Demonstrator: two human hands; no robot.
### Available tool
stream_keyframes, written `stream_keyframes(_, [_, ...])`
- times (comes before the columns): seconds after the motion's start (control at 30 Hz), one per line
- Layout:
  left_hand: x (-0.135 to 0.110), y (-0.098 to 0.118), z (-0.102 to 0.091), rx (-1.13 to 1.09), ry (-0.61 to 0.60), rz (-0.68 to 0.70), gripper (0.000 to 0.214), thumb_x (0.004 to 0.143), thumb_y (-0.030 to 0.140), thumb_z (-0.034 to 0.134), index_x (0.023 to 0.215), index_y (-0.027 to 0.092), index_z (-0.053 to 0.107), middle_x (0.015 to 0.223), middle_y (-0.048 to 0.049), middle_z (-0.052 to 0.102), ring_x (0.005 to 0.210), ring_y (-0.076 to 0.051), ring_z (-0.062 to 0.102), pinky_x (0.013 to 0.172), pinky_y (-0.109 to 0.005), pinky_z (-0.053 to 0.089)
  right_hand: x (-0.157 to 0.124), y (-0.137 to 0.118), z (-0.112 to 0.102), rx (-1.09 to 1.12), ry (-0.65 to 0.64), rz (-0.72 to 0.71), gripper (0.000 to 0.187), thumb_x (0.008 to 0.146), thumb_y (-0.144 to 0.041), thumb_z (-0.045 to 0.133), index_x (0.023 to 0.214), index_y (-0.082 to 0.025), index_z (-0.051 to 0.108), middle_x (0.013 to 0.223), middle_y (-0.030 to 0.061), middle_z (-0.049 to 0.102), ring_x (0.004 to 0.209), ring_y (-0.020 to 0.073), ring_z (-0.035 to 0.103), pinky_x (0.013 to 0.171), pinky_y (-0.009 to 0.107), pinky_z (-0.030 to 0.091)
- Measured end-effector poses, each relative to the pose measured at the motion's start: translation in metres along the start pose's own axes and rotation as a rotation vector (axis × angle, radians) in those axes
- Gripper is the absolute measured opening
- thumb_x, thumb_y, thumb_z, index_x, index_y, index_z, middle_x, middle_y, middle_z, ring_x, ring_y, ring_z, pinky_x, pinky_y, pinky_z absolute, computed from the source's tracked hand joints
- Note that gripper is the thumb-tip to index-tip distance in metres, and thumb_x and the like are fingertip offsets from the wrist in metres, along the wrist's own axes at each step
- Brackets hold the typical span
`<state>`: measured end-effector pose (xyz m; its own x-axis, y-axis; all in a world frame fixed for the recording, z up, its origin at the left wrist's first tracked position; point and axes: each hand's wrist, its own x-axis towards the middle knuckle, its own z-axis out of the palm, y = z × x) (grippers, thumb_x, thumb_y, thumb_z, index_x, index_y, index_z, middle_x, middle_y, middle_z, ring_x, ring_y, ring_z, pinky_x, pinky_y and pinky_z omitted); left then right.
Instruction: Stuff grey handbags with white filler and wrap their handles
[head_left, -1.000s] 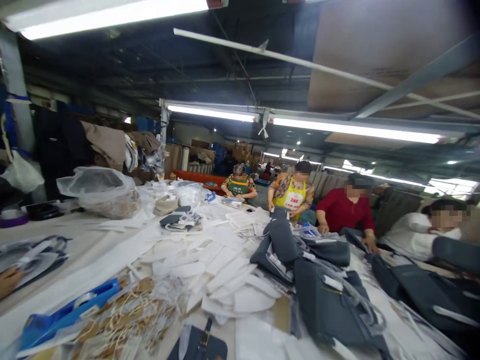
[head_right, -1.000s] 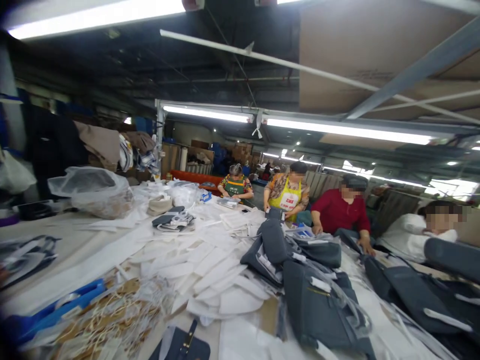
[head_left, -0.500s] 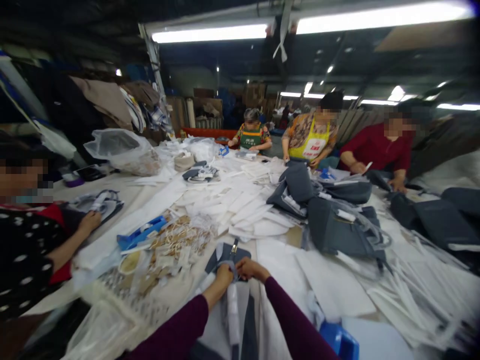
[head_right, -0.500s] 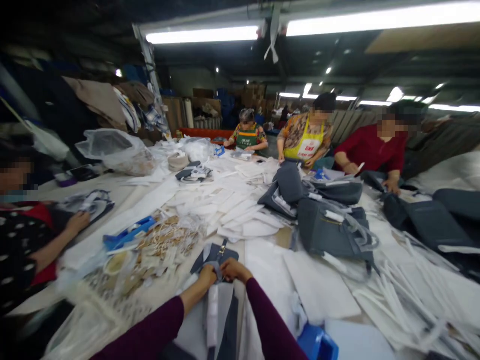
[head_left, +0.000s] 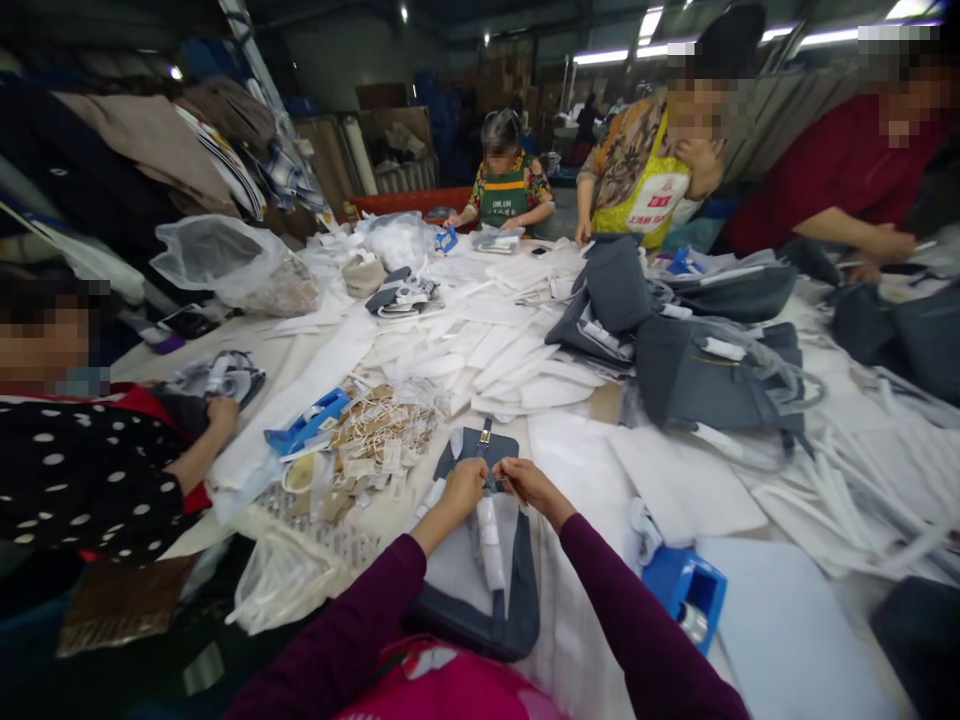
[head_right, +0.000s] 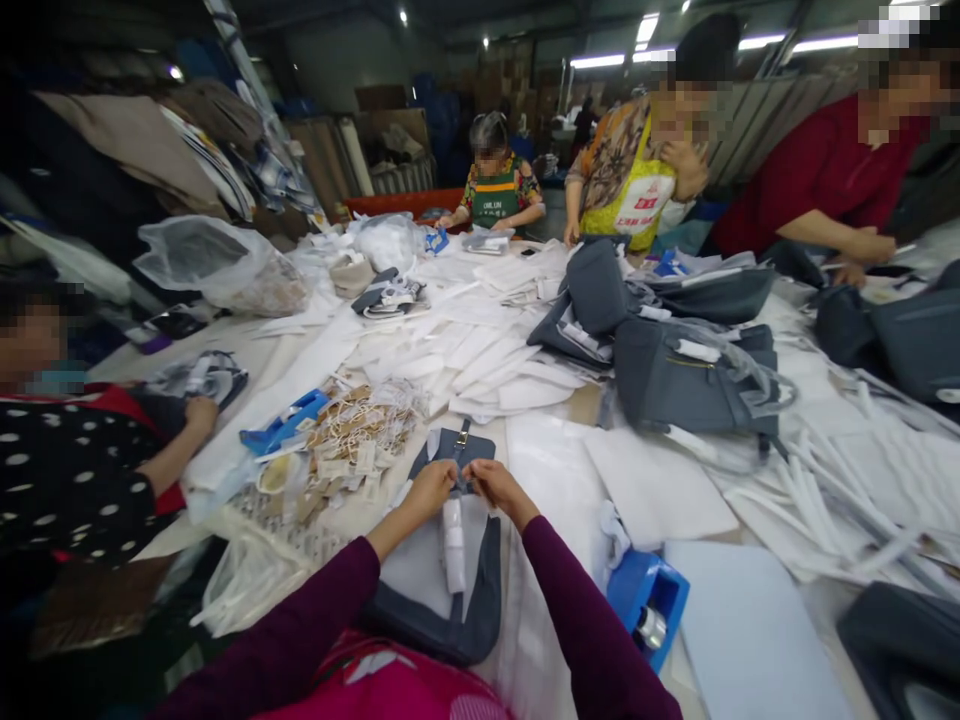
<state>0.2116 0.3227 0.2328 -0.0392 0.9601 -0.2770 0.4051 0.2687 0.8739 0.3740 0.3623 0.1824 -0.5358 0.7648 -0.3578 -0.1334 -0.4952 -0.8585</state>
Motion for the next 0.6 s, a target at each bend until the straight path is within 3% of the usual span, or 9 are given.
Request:
stream_keyframes(0.1, [-0.001, -0.004, -0.002, -0.127, 0.001, 0.033, 0.014, 0.065, 0.008, 0.057, 0.073, 0.019, 0.06, 0.065, 0.0018, 0.057, 0.072, -0.016, 0.055, 0.076, -0.029, 0.043, -0.001, 0.001, -0.007, 0.098, -0.056, 0.024, 0.04, 0.058, -0.036, 0.077, 0.09, -0.013, 0.069, 0.079, 0.0048, 0.068, 0.065, 0.012, 0.058, 0.061, 0.025, 0.042])
stream_keyframes(0.2, [-0.003, -0.009, 0.0, -0.293, 0.008, 0.038, 0.015, 0.07, 0.017, 0.057, 0.085, 0.017, 0.06, 0.065, 0.0015, 0.058, 0.065, -0.014, 0.055, 0.071, -0.028, 0.044, -0.002, 0.0, -0.014, 0.166, -0.116, 0.044, 0.049, 0.052, -0.023, 0.078, 0.099, -0.014, 0.07, 0.093, 0.0085, 0.07, 0.079, 0.016, 0.063, 0.073, 0.028, 0.046])
stream_keyframes(0.33, [-0.01, -0.014, 0.006, -0.491, 0.037, 0.014, 0.022, 0.073, 0.025, 0.06, 0.093, 0.016, 0.058, 0.075, -0.0033, 0.063, 0.066, -0.014, 0.057, 0.067, -0.026, 0.045, -0.001, 0.003, -0.019, 0.204, -0.122, 0.03, 0.055, 0.051, -0.02, 0.078, 0.104, -0.015, 0.068, 0.085, 0.0048, 0.069, 0.073, 0.014, 0.062, 0.073, 0.028, 0.046])
stream_keyframes(0.47, [-0.019, -0.017, 0.009, -0.623, 0.076, -0.024, 0.03, 0.071, 0.027, 0.063, 0.099, 0.016, 0.059, 0.091, -0.0084, 0.066, 0.072, -0.014, 0.06, 0.067, -0.026, 0.046, 0.003, 0.008, -0.018, 0.184, -0.068, -0.014, 0.044, 0.052, -0.027, 0.081, 0.092, -0.014, 0.068, 0.074, 0.0025, 0.066, 0.07, 0.0152, 0.061, 0.073, 0.032, 0.048])
stream_keyframes(0.6, [-0.028, -0.017, 0.011, -0.768, 0.127, -0.074, 0.035, 0.069, 0.023, 0.066, 0.103, 0.017, 0.06, 0.098, -0.0068, 0.065, 0.06, -0.008, 0.054, 0.073, -0.028, 0.048, 0.007, 0.012, -0.011, 0.07, 0.012, -0.081, 0.028, 0.053, -0.031, 0.08, 0.07, -0.014, 0.064, 0.066, 0.0009, 0.063, 0.063, 0.0136, 0.057, 0.067, 0.03, 0.045])
